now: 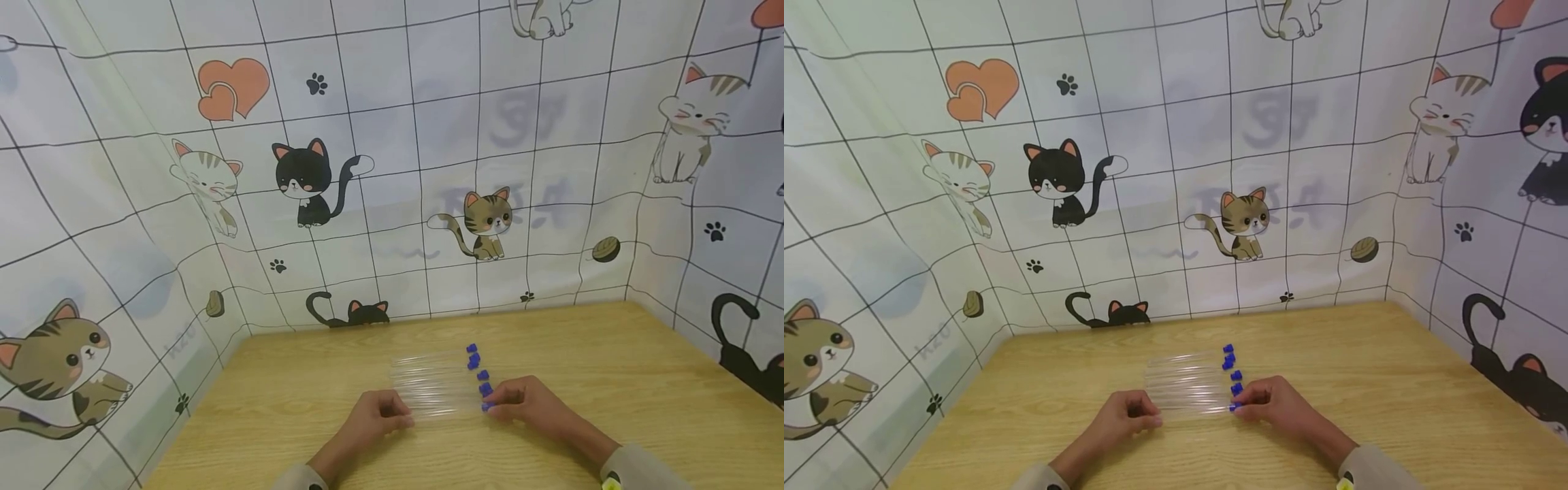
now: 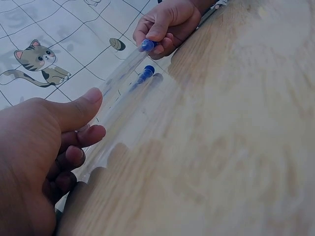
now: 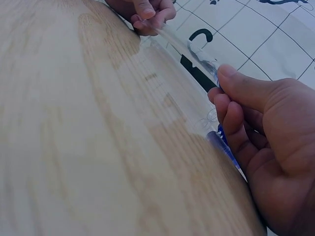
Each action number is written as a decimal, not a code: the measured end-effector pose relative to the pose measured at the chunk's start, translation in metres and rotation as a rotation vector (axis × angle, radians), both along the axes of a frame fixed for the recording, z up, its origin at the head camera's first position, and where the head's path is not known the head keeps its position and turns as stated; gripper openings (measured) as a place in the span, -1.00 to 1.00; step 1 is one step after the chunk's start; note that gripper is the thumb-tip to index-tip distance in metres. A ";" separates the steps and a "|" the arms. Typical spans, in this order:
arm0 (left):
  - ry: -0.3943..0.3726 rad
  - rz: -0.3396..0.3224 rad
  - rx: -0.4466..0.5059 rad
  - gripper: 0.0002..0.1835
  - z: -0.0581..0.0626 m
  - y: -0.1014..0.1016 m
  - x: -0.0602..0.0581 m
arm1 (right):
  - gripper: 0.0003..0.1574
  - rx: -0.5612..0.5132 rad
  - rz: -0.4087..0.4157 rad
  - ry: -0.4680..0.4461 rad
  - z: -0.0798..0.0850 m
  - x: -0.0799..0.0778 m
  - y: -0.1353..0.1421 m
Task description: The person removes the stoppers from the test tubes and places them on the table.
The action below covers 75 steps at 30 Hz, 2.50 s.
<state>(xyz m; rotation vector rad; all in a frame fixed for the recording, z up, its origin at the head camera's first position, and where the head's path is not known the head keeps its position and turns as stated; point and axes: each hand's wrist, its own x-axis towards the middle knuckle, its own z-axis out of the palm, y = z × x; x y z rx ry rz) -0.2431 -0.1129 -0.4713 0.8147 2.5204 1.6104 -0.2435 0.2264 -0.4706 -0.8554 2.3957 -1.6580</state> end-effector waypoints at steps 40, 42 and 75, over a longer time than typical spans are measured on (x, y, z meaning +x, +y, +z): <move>0.027 -0.018 0.011 -0.90 -0.003 -0.001 -0.002 | -0.78 0.029 -0.027 0.008 -0.001 -0.001 -0.001; 0.029 -0.013 0.005 -0.90 -0.003 -0.001 -0.002 | -0.78 0.028 -0.027 0.008 -0.001 -0.002 0.000; 0.027 0.036 0.003 -0.88 -0.003 -0.001 -0.004 | -0.78 0.089 -0.095 0.027 0.005 -0.002 0.006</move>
